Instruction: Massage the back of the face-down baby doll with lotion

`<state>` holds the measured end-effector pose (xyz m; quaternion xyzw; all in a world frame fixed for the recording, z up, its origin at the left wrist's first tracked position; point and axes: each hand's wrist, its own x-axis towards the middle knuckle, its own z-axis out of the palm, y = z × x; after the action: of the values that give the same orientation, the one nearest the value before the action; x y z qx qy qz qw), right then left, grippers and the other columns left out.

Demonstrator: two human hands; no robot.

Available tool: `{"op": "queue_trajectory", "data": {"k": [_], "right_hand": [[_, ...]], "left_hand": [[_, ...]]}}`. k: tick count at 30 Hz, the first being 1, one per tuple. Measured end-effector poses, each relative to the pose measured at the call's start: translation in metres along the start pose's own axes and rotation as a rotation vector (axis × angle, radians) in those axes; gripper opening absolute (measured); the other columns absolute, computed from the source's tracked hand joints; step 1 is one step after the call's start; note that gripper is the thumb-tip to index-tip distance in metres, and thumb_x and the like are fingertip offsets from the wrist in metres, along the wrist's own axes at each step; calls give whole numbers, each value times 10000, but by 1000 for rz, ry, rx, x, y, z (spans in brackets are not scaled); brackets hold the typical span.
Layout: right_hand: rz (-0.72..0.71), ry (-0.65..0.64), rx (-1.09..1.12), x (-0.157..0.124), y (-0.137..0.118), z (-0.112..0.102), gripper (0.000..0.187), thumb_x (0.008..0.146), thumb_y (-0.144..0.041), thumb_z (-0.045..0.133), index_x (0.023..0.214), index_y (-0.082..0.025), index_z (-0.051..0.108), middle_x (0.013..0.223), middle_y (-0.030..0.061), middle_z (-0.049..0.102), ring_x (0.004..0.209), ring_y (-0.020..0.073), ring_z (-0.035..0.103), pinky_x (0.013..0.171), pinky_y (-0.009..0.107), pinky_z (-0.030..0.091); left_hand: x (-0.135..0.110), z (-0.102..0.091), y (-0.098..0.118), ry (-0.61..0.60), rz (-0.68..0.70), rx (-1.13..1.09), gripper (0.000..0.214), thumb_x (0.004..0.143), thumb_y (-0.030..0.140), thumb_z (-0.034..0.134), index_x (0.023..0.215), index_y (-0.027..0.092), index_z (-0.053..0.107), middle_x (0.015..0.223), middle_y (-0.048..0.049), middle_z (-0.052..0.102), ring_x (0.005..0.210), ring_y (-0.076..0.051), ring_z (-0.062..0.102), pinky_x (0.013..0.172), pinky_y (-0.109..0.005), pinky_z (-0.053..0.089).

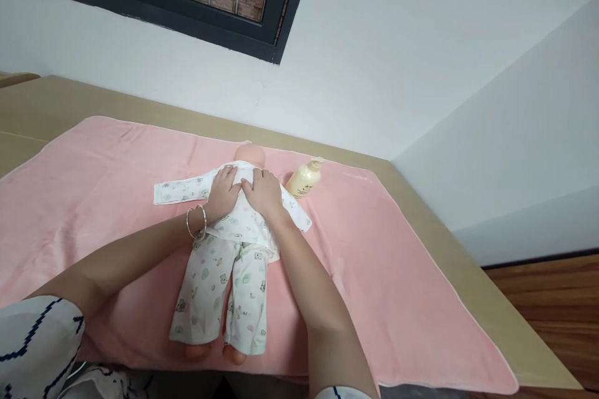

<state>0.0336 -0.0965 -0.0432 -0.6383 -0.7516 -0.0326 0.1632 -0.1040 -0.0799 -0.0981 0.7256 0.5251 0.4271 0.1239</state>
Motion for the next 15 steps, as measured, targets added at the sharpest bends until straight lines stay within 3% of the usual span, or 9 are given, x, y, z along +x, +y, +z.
{"op": "queue_trajectory", "data": {"k": [7,12,15], "right_hand": [[68,69,1,-8,-14,3,405,1030,-299,319,1235,-97,605,1168,180,694,1134,310,613,1002,399,434],[114,101,-49,-13,-25,5,466,1042,-256,248,1315,-32,551,1311,250,631,1271,339,549,1102,453,377],[137,115,-61,-19,-28,4,431,1029,-217,260,1269,-51,577,1242,238,662,1221,340,585,1040,449,441]], "left_hand": [[12,-2,9,-23,-62,30,409,820,172,443,1175,132,640,1249,-165,673,1235,-316,577,1144,-513,415],[12,-2,12,-58,-47,68,434,824,169,426,1198,107,636,1305,-189,651,1302,-343,539,1168,-544,385],[6,-1,14,-5,-5,99,460,846,190,430,1264,111,606,1356,-186,624,1362,-361,493,1193,-574,345]]}}
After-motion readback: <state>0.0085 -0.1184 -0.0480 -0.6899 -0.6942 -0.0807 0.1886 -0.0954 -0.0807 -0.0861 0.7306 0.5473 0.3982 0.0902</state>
